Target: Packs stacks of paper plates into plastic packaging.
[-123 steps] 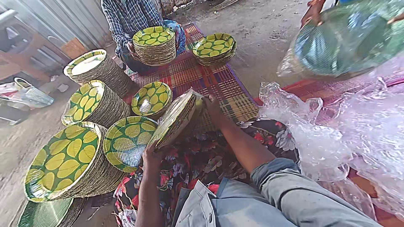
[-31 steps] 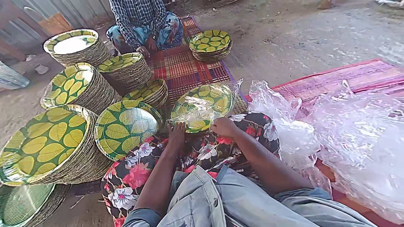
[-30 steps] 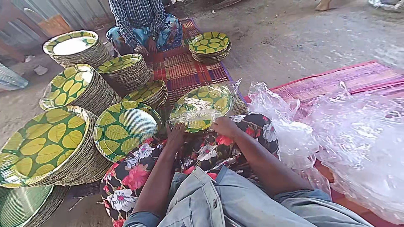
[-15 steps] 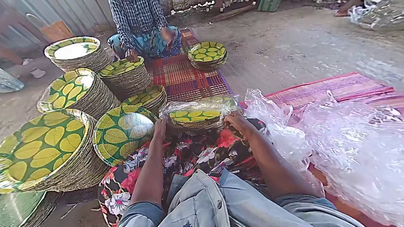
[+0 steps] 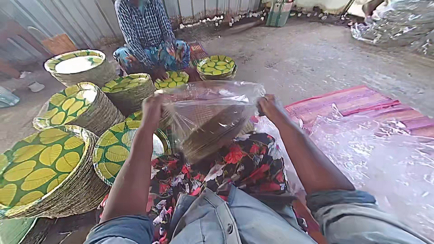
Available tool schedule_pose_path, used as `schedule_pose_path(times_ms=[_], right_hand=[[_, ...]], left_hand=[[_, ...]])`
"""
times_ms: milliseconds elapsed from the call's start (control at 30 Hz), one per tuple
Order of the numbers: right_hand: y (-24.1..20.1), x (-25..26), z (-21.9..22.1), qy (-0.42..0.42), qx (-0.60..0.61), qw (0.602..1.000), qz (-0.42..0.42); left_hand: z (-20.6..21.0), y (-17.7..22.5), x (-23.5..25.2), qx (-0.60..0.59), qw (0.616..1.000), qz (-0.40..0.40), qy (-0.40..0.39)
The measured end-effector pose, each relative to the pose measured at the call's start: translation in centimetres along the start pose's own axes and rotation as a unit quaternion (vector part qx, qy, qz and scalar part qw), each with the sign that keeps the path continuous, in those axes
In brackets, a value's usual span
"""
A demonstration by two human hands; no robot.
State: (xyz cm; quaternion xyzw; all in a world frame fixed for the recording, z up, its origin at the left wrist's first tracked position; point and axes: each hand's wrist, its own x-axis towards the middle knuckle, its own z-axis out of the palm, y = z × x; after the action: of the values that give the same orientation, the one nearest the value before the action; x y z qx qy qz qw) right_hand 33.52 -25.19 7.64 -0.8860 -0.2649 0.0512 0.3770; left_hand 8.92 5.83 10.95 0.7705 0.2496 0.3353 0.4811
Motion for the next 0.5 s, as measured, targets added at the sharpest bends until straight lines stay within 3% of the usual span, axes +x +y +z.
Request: schedule_pose_path(times_ms=[100,200,300,400,467,500], right_hand=[[-1.7,0.4,0.5,0.026,0.114,0.993,-0.003],[-3.3,2.4,2.0,0.022,0.334,0.941,0.043],[-4.0,3.2,3.5,0.07,0.436,0.897,0.003],[-1.6,1.1,4.6,0.102,0.397,0.912,-0.038],[1.3,-0.8,5.2,0.076,0.227,0.971,0.001],[2.5,-1.6,5.6,0.04,0.114,0.992,0.037]], left_hand=[[-1.9,1.7,1.5,-0.055,0.993,-0.001,0.108],[-1.7,3.8,3.3,-0.119,0.984,-0.01,0.133],[-2.1,5.7,3.6,-0.18,0.972,0.064,0.139],[-2.6,5.6,0.7,-0.127,0.974,0.148,0.111],[-2.4,3.7,-2.4,-0.043,0.986,0.132,0.087],[-2.0,2.2,-4.1,-0.003,0.994,0.088,0.061]])
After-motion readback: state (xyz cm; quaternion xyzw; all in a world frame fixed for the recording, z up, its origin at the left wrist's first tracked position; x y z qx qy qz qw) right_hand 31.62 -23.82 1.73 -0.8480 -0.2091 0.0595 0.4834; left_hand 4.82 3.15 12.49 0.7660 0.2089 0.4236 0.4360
